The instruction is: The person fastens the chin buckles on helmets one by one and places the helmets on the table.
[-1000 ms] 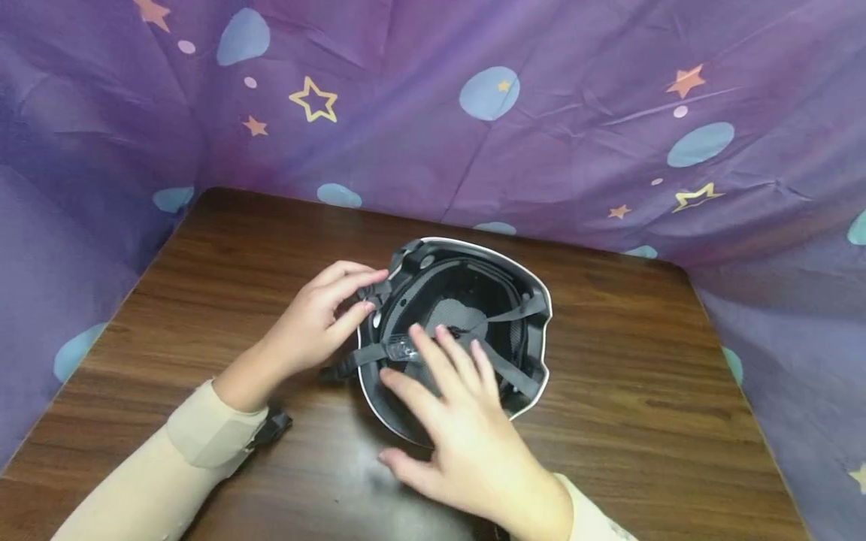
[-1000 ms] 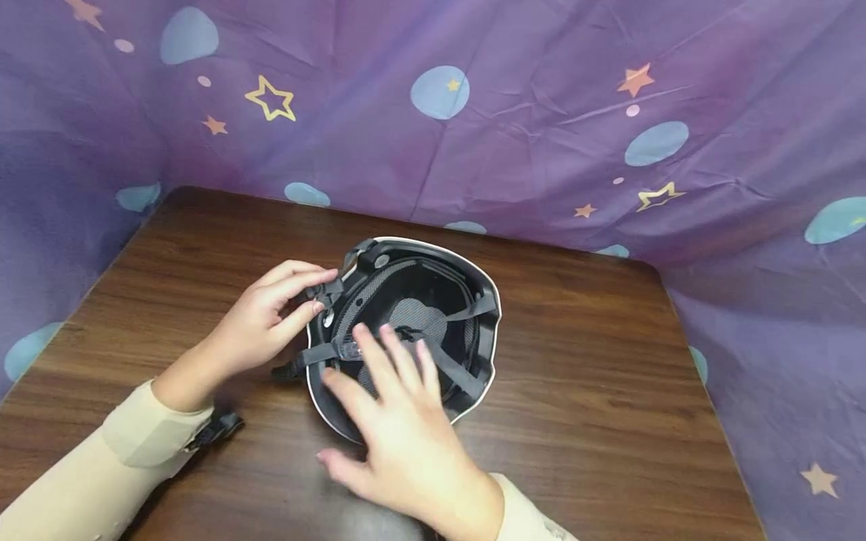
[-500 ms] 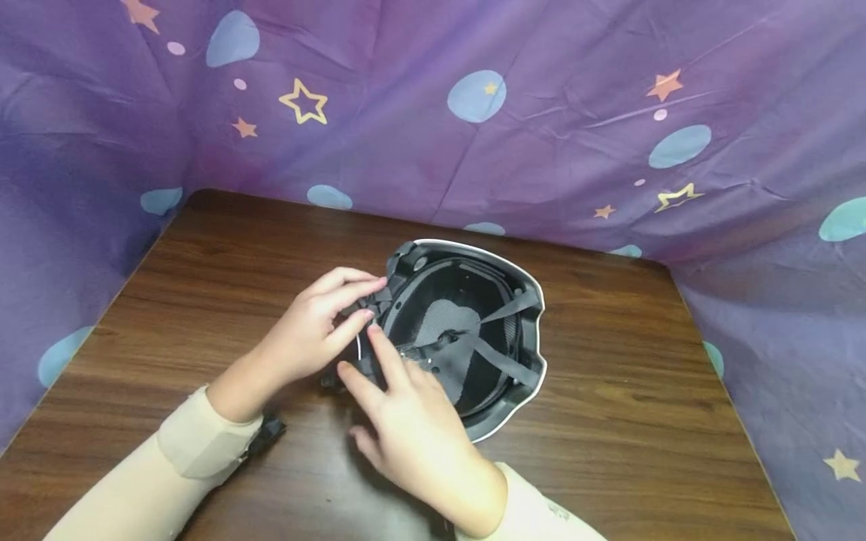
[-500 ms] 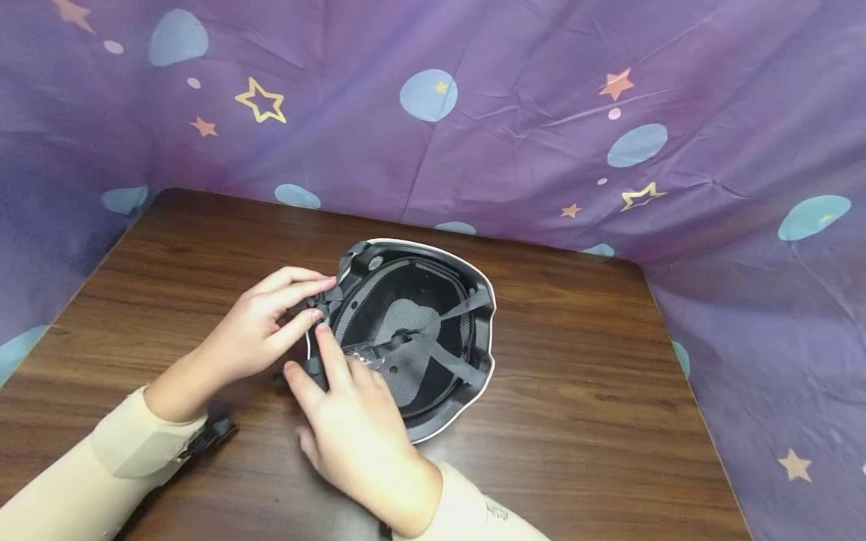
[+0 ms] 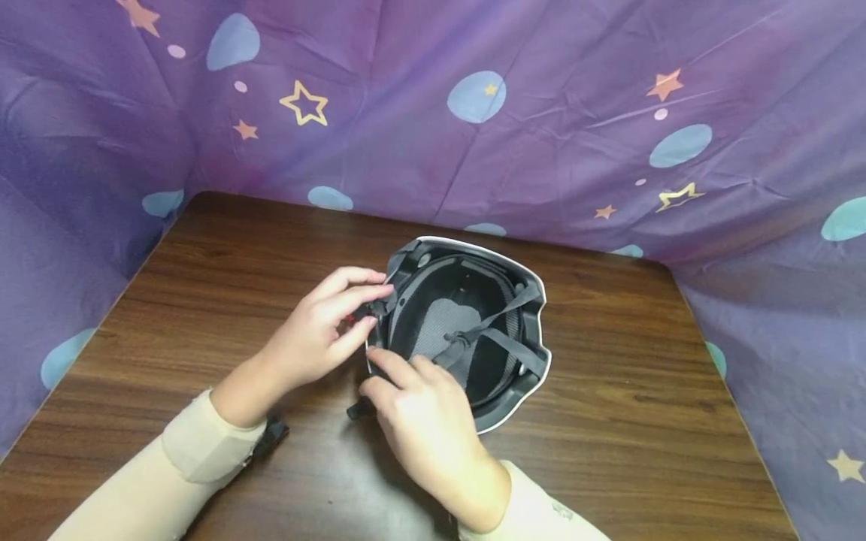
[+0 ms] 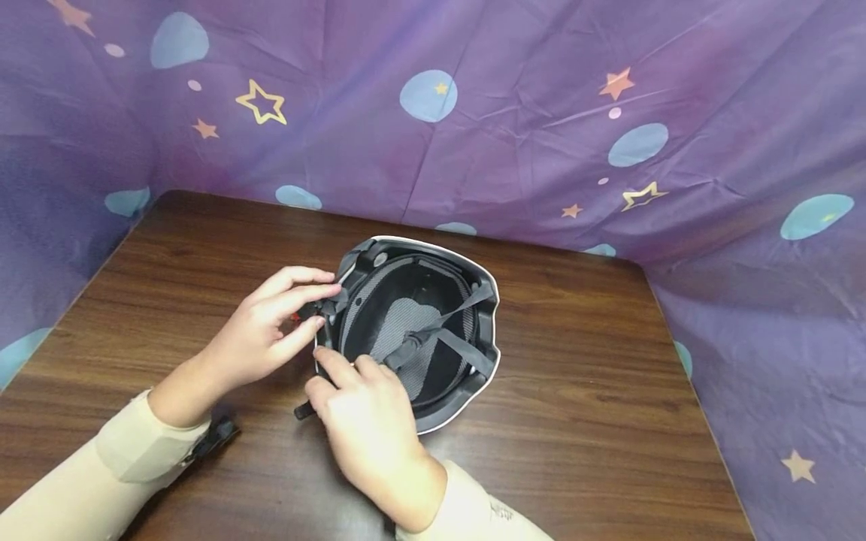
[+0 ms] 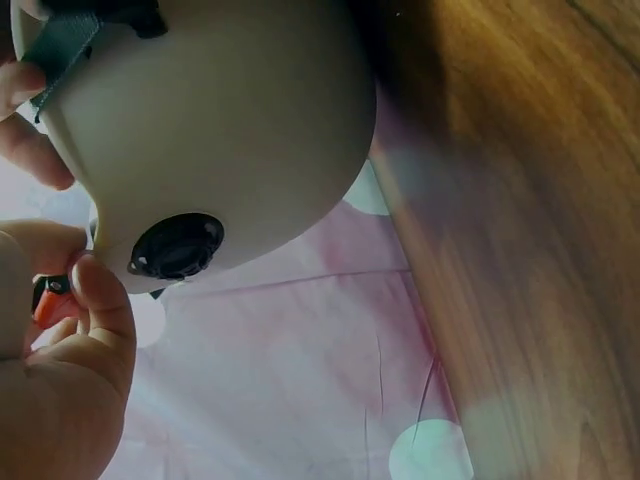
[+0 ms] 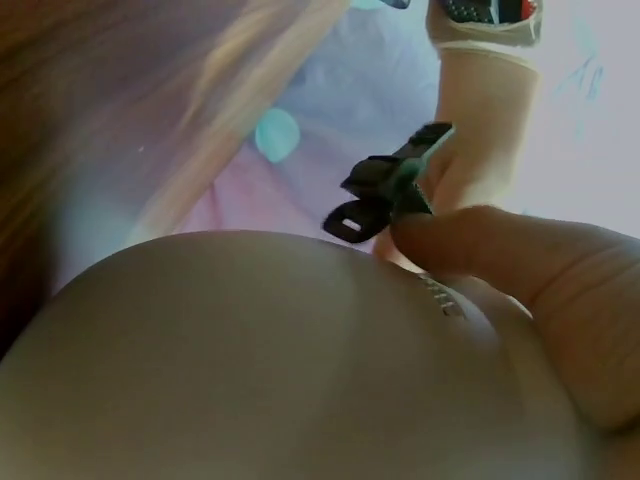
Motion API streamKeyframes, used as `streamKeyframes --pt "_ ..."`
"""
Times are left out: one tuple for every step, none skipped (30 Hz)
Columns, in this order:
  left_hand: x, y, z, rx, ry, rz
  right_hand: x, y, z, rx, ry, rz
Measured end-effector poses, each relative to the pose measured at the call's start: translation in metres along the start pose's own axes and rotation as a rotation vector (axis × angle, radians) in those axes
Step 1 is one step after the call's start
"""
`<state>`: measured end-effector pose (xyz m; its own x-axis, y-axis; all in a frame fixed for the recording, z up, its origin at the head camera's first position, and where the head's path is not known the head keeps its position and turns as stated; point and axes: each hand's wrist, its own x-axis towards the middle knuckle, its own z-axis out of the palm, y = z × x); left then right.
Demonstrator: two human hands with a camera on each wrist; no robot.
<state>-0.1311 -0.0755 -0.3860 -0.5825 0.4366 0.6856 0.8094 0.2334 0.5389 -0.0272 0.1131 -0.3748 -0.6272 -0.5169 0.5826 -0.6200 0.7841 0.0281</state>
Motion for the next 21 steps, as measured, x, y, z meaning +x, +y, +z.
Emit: streamKeyframes --pt "0.000 0.000 0.000 -0.004 0.000 0.004 0.000 0.001 0.000 -0.008 0.020 -0.011" --pt "0.000 0.001 0.000 -0.007 0.002 0.006 0.001 0.002 0.000 -0.015 0.041 -0.023" --pt "0.001 0.001 0.000 -0.007 0.003 0.006 0.001 0.003 -0.001 -0.022 0.061 -0.035" --pt "0.001 0.002 0.000 -0.005 0.006 0.005 0.002 0.003 -0.001 -0.027 0.078 -0.048" --pt "0.001 0.002 0.000 -0.005 0.009 0.001 0.002 0.004 -0.002 -0.019 0.094 -0.056" --pt "0.001 0.002 0.000 -0.006 0.013 -0.005 0.002 0.005 -0.002 -0.006 0.104 -0.060" --pt "0.001 0.002 -0.001 -0.013 0.017 -0.016 0.002 0.006 -0.003 0.029 0.109 -0.055" --pt "0.001 0.002 -0.002 -0.025 0.022 -0.030 0.003 0.007 -0.004 0.069 0.112 -0.048" --pt "0.000 0.002 -0.002 -0.044 0.027 -0.046 0.004 0.008 -0.006 0.114 0.110 -0.034" --pt "0.000 0.002 -0.003 -0.077 0.031 -0.064 0.004 0.009 -0.007 0.167 0.105 -0.012" --pt "0.000 0.002 -0.003 -0.111 0.037 -0.082 0.005 0.011 -0.010 0.222 0.096 0.016" --pt "0.000 0.001 -0.004 -0.138 0.043 -0.098 0.006 0.013 -0.013 0.276 0.087 0.047" --pt "0.000 0.001 -0.004 -0.165 0.051 -0.110 0.008 0.016 -0.016 0.337 0.080 0.081" --pt "0.000 0.001 -0.004 -0.188 0.058 -0.118 0.009 0.020 -0.019 0.393 0.072 0.114" --pt "0.000 0.001 -0.004 -0.207 0.064 -0.121 0.010 0.023 -0.024 0.455 0.058 0.155" --pt "0.000 0.001 -0.003 -0.225 0.069 -0.123 0.011 0.027 -0.028 0.539 0.045 0.195" --pt "0.000 0.001 -0.002 -0.236 0.078 -0.124 0.012 0.030 -0.032 0.643 0.029 0.231" --pt "0.000 0.000 -0.002 -0.253 0.086 -0.122 0.012 0.033 -0.036 0.747 0.016 0.266" --pt "-0.001 0.000 -0.001 -0.277 0.094 -0.121 0.012 0.036 -0.040 0.850 0.005 0.297" --pt "-0.001 0.000 0.000 -0.298 0.103 -0.120 0.012 0.037 -0.043 0.951 -0.004 0.326" --pt "-0.001 0.000 0.000 -0.313 0.112 -0.118 0.012 0.039 -0.046 1.054 -0.009 0.348"
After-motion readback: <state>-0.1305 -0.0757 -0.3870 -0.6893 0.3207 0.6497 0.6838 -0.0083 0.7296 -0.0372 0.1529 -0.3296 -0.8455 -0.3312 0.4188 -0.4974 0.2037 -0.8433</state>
